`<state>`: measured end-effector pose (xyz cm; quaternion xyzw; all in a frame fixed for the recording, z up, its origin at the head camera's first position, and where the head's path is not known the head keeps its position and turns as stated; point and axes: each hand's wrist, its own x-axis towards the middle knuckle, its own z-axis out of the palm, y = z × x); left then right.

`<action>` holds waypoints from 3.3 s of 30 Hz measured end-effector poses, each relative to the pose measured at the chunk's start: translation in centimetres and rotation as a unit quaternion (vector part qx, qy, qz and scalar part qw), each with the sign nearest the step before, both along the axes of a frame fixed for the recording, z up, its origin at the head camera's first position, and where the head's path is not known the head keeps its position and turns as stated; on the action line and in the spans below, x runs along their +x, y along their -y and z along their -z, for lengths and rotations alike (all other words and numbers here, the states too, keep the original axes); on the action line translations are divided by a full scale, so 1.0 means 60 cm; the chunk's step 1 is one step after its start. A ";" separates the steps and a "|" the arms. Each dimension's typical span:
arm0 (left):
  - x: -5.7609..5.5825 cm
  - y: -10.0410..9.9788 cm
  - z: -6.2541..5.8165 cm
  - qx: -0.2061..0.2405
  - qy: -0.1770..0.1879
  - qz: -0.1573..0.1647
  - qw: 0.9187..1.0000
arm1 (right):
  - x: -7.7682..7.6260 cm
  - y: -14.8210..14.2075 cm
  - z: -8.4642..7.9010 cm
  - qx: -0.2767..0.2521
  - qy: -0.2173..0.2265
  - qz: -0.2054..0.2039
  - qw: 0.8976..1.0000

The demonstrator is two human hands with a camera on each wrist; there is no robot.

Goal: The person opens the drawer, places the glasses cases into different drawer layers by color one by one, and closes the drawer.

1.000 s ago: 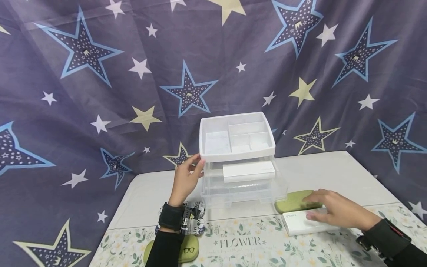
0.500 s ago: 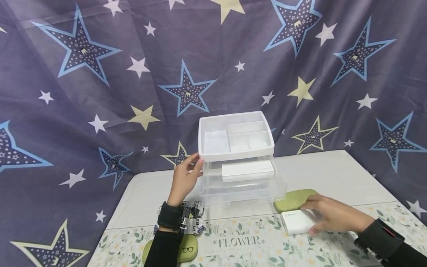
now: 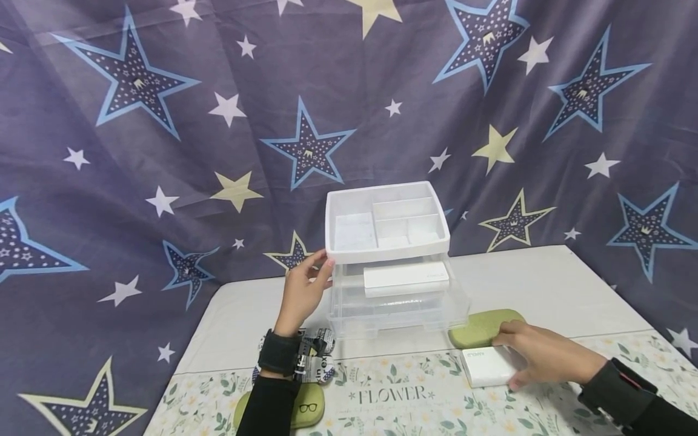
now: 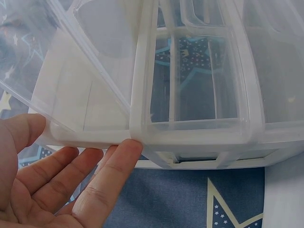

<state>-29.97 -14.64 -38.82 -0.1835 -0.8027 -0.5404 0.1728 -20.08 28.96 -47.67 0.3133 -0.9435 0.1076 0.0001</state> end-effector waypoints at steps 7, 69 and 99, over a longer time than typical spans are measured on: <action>-0.023 0.003 0.022 -0.003 0.003 -0.002 1.000 | 0.003 0.005 -0.006 0.019 0.038 0.010 0.999; -0.006 0.000 0.006 -0.004 -0.001 -0.004 1.000 | -0.073 -0.046 -0.233 0.040 -0.155 0.014 0.987; -0.046 0.019 0.047 -0.011 0.000 0.000 1.000 | -0.085 0.027 -0.305 -0.014 -0.214 -0.084 0.973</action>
